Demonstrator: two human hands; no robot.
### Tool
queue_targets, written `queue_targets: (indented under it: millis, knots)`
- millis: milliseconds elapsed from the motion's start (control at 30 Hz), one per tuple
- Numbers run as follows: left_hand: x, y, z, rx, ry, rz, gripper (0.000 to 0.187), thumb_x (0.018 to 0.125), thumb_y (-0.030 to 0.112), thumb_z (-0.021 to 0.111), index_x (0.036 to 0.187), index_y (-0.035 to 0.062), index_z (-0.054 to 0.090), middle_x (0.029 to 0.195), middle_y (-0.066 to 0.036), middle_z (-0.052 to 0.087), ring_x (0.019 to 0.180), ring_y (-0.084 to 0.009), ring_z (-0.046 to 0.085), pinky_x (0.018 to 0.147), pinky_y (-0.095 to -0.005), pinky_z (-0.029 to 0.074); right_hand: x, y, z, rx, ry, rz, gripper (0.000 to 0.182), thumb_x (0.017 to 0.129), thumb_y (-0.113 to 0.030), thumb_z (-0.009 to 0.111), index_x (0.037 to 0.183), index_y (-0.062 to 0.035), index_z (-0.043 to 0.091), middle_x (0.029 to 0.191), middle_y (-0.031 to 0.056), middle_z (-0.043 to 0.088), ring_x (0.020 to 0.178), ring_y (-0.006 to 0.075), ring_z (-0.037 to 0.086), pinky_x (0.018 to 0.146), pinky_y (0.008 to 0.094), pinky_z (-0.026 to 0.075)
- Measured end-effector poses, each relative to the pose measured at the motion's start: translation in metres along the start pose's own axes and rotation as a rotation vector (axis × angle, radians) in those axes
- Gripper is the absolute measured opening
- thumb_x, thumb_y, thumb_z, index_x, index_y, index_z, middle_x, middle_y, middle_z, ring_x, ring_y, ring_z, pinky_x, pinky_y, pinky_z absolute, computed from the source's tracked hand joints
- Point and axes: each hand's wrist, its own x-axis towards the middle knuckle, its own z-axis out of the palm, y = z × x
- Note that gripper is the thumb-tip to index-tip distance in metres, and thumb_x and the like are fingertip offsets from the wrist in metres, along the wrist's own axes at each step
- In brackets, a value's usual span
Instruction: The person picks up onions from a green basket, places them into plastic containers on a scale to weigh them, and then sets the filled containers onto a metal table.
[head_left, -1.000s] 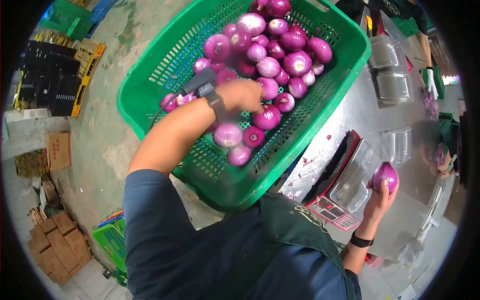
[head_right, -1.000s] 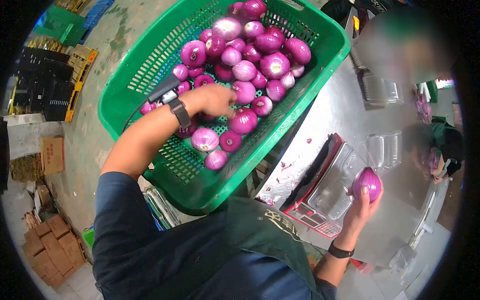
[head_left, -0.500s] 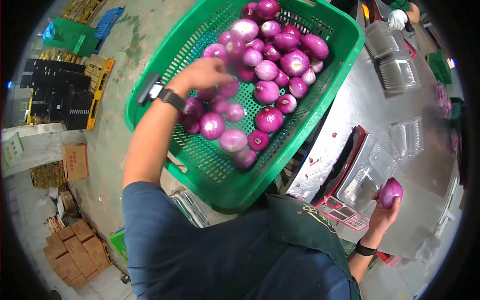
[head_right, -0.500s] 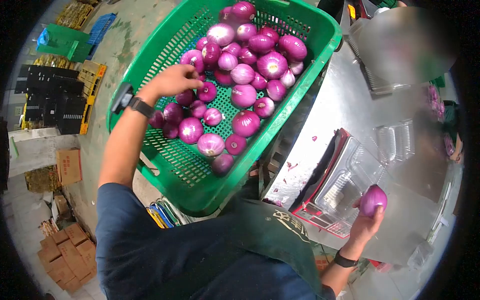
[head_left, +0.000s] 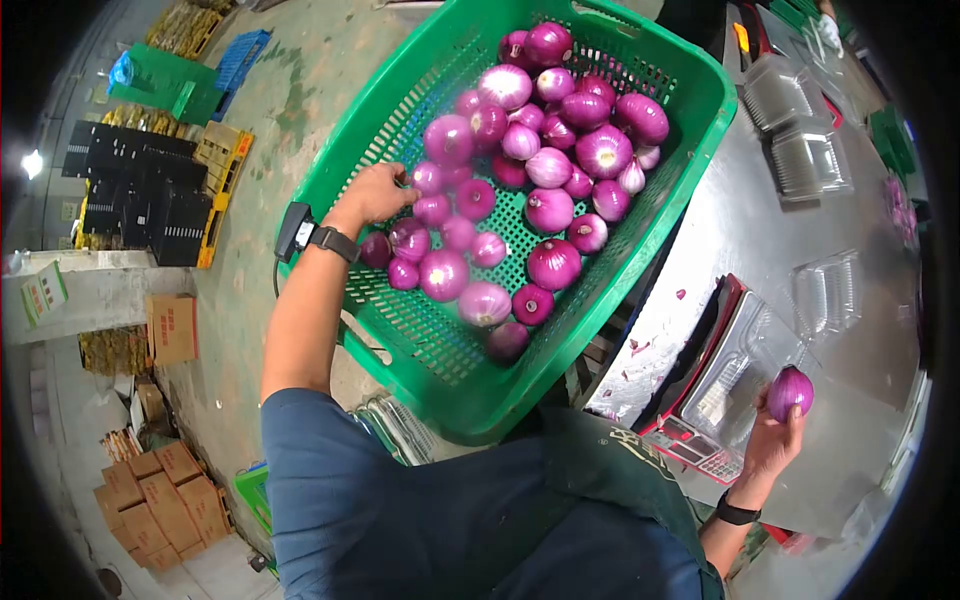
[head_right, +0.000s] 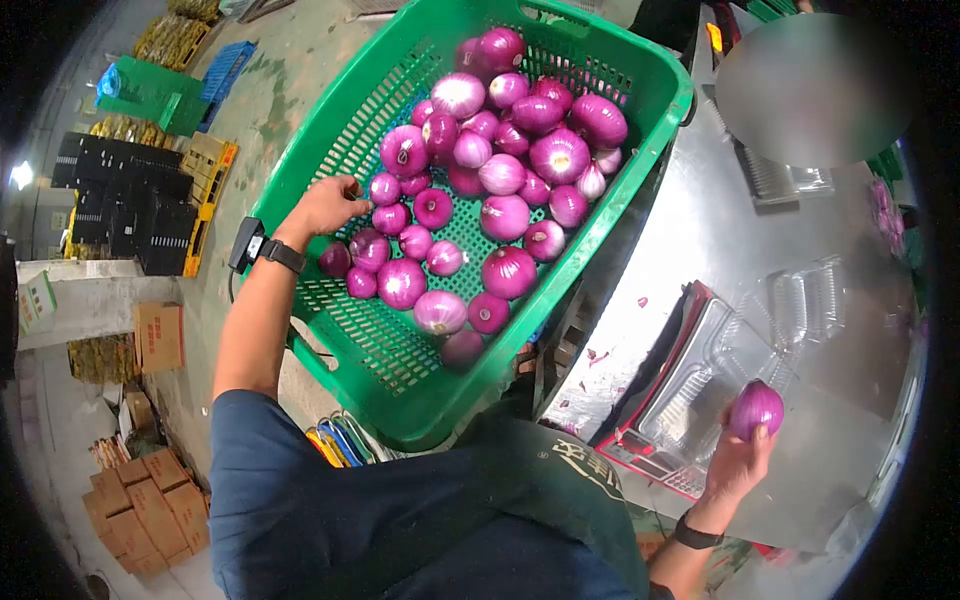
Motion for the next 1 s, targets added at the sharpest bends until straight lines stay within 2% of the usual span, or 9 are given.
queue_targets:
  millis: [167,200,300,400,533,733,833,900,1000]
  knots:
    - [0.024,0.026,0.008,0.054,0.230,0.047,0.043,0.080,0.033,0.075,0.106,0.0002,0.070,0.100,-0.024,0.072,0.095,-0.0391,0.069,0.088,-0.0464,0.054,-0.010,-0.005,0.003,0.046,0.054,0.038,0.062,0.093,-0.033,0.066,0.144,-0.0022,0.046,0.130,0.0132,0.060,0.111,0.0246,0.060,0.089,0.0378,0.047]
    - [0.031,0.029,0.013,0.062,0.292,0.058,0.045,0.080,0.029,0.076,0.115,0.0023,0.067,0.112,-0.022,0.069,0.104,-0.0389,0.067,0.092,-0.0475,0.053,-0.013,-0.006,0.004,0.053,0.070,0.044,0.062,0.094,-0.033,0.066,0.144,-0.0023,0.047,0.128,0.0131,0.060,0.108,0.0241,0.060,0.087,0.0370,0.047]
    - [0.042,0.048,0.021,0.095,0.430,0.063,0.047,0.079,0.023,0.078,0.119,0.0045,0.064,0.120,-0.019,0.064,0.110,-0.0387,0.063,0.095,-0.0475,0.052,-0.017,-0.009,0.006,-0.146,0.092,0.009,0.065,0.091,-0.035,0.069,0.144,-0.0044,0.046,0.124,0.0121,0.060,0.104,0.0226,0.061,0.079,0.0341,0.048]
    - [0.053,0.064,0.032,0.097,0.471,0.138,0.046,0.077,0.020,0.079,0.118,0.0061,0.063,0.116,-0.018,0.061,0.115,-0.0390,0.057,0.099,-0.0470,0.050,-0.024,-0.012,0.011,-0.411,0.141,0.035,0.070,0.086,-0.034,0.073,0.144,-0.0061,0.046,0.121,0.0111,0.059,0.103,0.0215,0.061,0.078,0.0324,0.049]
    - [0.070,0.085,0.036,0.001,0.611,0.271,0.040,0.077,0.015,0.073,0.115,0.0031,0.064,0.115,-0.019,0.062,0.114,-0.0393,0.054,0.099,-0.0472,0.047,-0.032,-0.009,0.018,-0.479,0.149,0.093,0.071,0.081,-0.029,0.076,0.141,-0.0060,0.047,0.120,0.0099,0.058,0.108,0.0216,0.059,0.093,0.0349,0.050]
    - [0.097,0.138,0.029,-0.168,0.741,0.470,0.038,0.076,0.016,0.073,0.111,0.0030,0.067,0.105,-0.018,0.066,0.103,-0.0379,0.059,0.094,-0.0457,0.048,-0.037,-0.008,0.028,-0.538,0.103,0.141,0.070,0.078,-0.028,0.079,0.137,-0.0052,0.048,0.120,0.0094,0.057,0.109,0.0205,0.057,0.099,0.0341,0.045]
    - [0.103,0.178,0.022,-0.131,0.558,0.499,0.043,0.075,0.019,0.075,0.114,0.0029,0.066,0.106,-0.018,0.066,0.104,-0.0383,0.060,0.094,-0.0465,0.049,-0.037,-0.011,0.035,-0.517,0.087,0.179,0.072,0.075,-0.026,0.081,0.136,-0.0055,0.048,0.119,0.0088,0.058,0.110,0.0199,0.057,0.100,0.0331,0.045]
    - [0.118,0.188,0.040,-0.151,0.516,0.633,0.059,0.073,0.022,0.079,0.127,0.0043,0.061,0.117,-0.020,0.064,0.111,-0.0402,0.060,0.097,-0.0471,0.049,-0.037,-0.011,0.035,-0.526,0.068,0.183,0.072,0.075,-0.025,0.081,0.136,-0.0057,0.047,0.119,0.0087,0.058,0.110,0.0197,0.057,0.099,0.0328,0.045]
    - [0.135,0.207,0.058,-0.116,0.459,0.658,0.063,0.072,0.022,0.081,0.129,0.0038,0.059,0.121,-0.021,0.064,0.114,-0.0409,0.059,0.100,-0.0468,0.049,-0.038,-0.009,0.027,-0.506,0.081,0.168,0.075,0.074,-0.024,0.081,0.138,-0.0058,0.047,0.121,0.0087,0.059,0.111,0.0204,0.058,0.100,0.0328,0.046]
